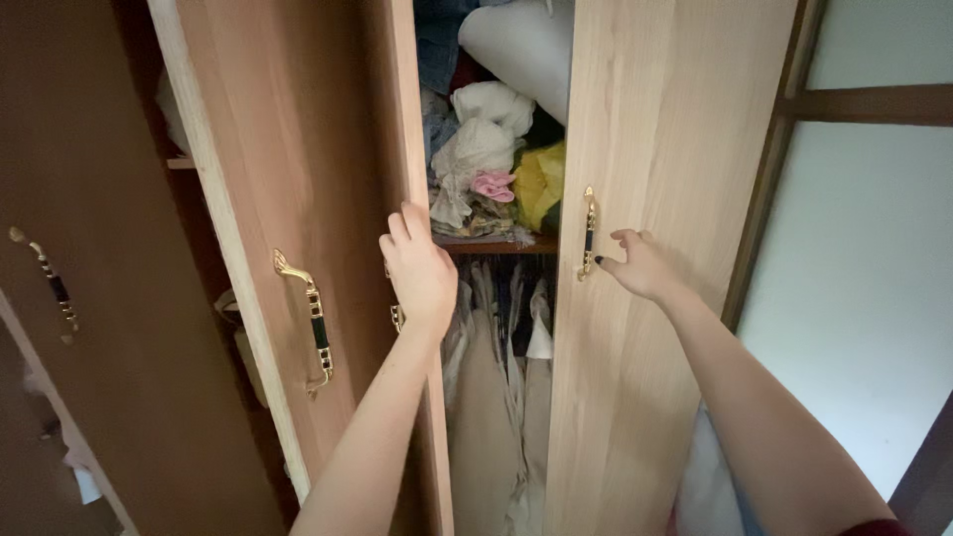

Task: The person opens and closes multiple drawers and cabinet doors in a bedroom. They pull open drawers containing clothes and items, then push them closed, and repeat the process with wardrobe doors.

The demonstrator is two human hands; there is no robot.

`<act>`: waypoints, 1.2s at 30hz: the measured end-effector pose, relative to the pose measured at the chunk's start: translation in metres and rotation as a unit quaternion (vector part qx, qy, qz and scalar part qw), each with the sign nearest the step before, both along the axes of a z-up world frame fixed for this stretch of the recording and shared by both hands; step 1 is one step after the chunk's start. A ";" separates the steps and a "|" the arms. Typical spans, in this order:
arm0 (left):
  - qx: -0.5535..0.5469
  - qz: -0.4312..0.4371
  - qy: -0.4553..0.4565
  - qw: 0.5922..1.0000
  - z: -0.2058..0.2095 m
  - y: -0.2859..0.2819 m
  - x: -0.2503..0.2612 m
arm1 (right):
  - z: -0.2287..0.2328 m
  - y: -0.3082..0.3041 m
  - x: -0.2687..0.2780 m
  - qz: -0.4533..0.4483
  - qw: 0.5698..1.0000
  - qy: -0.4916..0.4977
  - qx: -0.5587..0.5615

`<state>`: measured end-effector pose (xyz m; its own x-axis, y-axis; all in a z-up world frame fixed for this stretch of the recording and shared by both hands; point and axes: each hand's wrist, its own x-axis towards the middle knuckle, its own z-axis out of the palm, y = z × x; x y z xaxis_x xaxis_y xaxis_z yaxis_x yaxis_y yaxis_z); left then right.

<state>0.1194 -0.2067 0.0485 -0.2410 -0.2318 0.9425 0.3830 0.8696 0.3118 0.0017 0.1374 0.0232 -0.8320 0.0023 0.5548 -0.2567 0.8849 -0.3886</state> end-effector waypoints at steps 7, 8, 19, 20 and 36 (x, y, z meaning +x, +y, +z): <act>-0.013 -0.037 0.057 0.998 -0.029 -0.019 -0.018 | 0.011 -0.055 -0.013 0.207 0.972 0.047 -0.098; -0.012 -0.027 0.039 0.999 -0.033 -0.020 -0.023 | 0.017 -0.066 -0.011 0.207 0.974 0.032 -0.084; -0.059 -0.192 -0.181 0.963 -0.029 -0.001 -0.056 | 0.038 -0.115 0.013 0.305 0.949 0.016 -0.072; -0.079 -0.204 -0.201 0.955 -0.028 0.004 -0.059 | 0.036 -0.114 0.009 0.298 0.952 0.015 -0.063; -0.019 -0.285 -0.167 0.944 -0.028 0.088 -0.182 | -0.011 -0.074 -0.103 0.145 0.973 0.069 -0.167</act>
<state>-0.0630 -0.1187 0.0204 -0.6010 0.0569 0.7972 0.6780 0.5644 0.4709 -0.1010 0.0631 0.0118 -0.7426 -0.0222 0.6693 -0.5466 0.5977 -0.5866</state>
